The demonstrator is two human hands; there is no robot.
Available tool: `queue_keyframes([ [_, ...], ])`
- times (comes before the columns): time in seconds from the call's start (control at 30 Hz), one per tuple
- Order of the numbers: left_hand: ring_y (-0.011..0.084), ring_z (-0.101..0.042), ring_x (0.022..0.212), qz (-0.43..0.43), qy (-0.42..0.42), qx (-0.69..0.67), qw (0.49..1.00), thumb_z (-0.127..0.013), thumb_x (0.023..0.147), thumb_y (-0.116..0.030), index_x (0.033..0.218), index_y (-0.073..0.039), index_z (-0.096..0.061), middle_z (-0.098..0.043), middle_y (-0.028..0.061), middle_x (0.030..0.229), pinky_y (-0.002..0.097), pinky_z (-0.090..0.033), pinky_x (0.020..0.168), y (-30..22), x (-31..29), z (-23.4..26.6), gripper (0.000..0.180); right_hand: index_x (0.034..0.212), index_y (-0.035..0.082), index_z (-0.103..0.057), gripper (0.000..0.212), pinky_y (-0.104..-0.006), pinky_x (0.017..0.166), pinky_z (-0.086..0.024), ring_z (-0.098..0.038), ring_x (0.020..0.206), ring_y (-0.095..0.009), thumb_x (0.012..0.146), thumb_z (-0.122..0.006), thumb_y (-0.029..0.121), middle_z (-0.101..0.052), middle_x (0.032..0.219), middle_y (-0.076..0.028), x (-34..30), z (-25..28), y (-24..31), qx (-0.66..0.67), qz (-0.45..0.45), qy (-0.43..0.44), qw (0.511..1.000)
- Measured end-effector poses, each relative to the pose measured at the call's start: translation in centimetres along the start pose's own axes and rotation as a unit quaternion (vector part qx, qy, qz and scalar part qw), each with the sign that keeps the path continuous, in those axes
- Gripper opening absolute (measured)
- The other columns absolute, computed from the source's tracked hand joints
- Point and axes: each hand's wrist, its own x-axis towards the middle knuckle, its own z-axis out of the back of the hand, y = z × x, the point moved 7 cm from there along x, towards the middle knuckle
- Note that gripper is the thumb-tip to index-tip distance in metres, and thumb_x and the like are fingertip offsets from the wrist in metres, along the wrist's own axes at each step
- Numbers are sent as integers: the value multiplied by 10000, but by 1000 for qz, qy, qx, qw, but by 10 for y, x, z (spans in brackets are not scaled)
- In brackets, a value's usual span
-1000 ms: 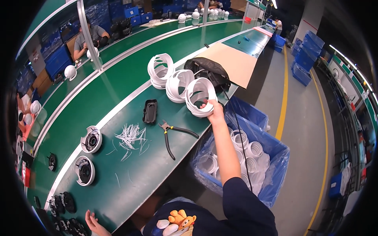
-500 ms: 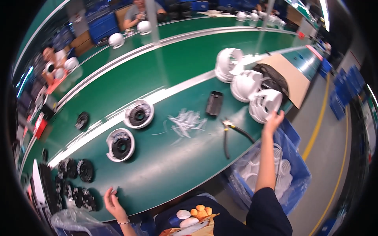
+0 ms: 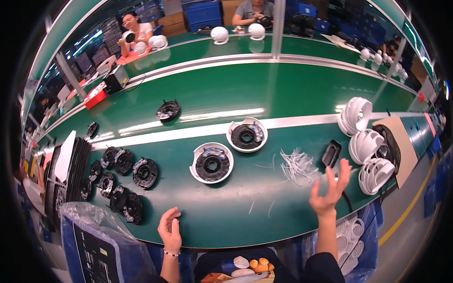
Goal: Assembling electronic light components into plastic housings on a factory production line.
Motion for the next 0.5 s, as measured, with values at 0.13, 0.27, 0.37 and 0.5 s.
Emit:
queue_keyframes([
  [0.13,178,-592,843,12,-43,-11,999,-461,767,42,996,36,-541,-561,132,1017,243,-468,681,2,-5,18,242,1112,12,-437,460,-527,960,-251,-344,1157,-426,664,-538,42,-343,1247,-266,11,-31,46,116,25,7,993],
  [0.27,144,-590,822,26,-31,-42,998,-508,787,-21,1002,-11,-563,-600,100,926,254,-467,700,10,-2,0,223,1174,28,-417,455,-496,982,-225,-332,1177,-403,725,-491,52,-321,1279,-246,0,-37,43,136,42,30,989],
  [0.37,158,-587,863,-1,-15,-43,999,-508,784,-1,1048,-18,-546,-581,104,998,249,-466,693,-2,-1,-3,268,1184,20,-407,424,-468,989,-218,-313,1196,-385,765,-469,33,-306,1300,-231,-8,-39,35,146,28,33,988],
  [0.5,182,-561,930,-111,-51,-17,992,-485,753,43,1070,-1,-527,-536,129,1108,257,-462,703,-58,8,15,323,1172,3,-406,394,-453,987,-227,-317,1196,-372,782,-458,20,-318,1297,-221,-10,-47,33,166,6,46,985],
])
